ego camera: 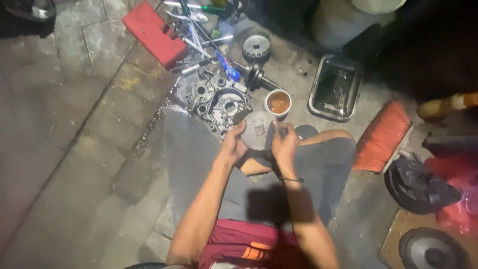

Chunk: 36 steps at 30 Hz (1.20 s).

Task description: Cleaning a metal motorcycle gear using a cloth to remove oil and debris

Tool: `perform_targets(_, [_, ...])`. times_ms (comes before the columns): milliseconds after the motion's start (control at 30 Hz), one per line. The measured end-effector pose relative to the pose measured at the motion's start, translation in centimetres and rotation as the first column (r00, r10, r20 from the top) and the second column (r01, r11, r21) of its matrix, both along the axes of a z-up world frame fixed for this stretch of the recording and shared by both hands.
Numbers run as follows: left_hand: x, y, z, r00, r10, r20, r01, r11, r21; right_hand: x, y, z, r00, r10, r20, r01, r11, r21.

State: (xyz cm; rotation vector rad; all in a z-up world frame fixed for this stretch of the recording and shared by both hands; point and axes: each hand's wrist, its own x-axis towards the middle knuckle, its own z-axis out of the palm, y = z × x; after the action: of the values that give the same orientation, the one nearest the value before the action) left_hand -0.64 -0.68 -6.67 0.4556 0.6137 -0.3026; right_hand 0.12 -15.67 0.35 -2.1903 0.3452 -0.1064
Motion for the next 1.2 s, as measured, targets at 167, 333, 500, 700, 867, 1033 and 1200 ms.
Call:
perform_targets(167, [0.0, -0.9, 0.5, 0.999, 0.052, 0.013, -0.051, 0.999, -0.008, 0.7, -0.8, -2.2, 0.999, 0.037, -0.006, -0.036, 0.999, 0.017])
perform_targets(333, [-0.1, 0.1, 0.5, 1.0, 0.004, 0.013, -0.005, 0.994, 0.113, 1.0, -2.1, -0.9, 0.996, 0.079, -0.035, -0.081, 0.994, -0.066])
perform_targets(500, [-0.3, 0.7, 1.9, 0.987, -0.15, 0.066, 0.134, 0.971, 0.2, 0.6, -1.8, 2.0, 0.994, 0.104, -0.017, -0.105, 0.992, -0.066])
perform_targets(700, [-0.7, 0.9, 3.3, 0.971, -0.23, 0.069, 0.209, 0.95, 0.231, 1.5, -2.6, 2.5, 0.985, 0.165, 0.053, -0.159, 0.982, -0.104])
perform_targets(867, [-1.0, 1.1, 3.4, 0.994, -0.105, 0.025, 0.098, 0.976, 0.194, 0.0, -1.9, 1.2, 0.973, 0.232, 0.019, -0.232, 0.968, 0.099])
perform_targets(1033, [-0.6, 0.8, 2.0, 0.998, -0.039, -0.047, 0.048, 0.974, 0.222, -1.2, -2.2, 0.6, 0.952, 0.304, 0.026, -0.303, 0.933, 0.193])
perform_targets(1200, [0.5, -0.5, 2.3, 0.997, -0.022, -0.07, 0.038, 0.971, 0.237, -1.4, -2.3, 2.3, 0.979, 0.201, 0.019, -0.201, 0.98, 0.002])
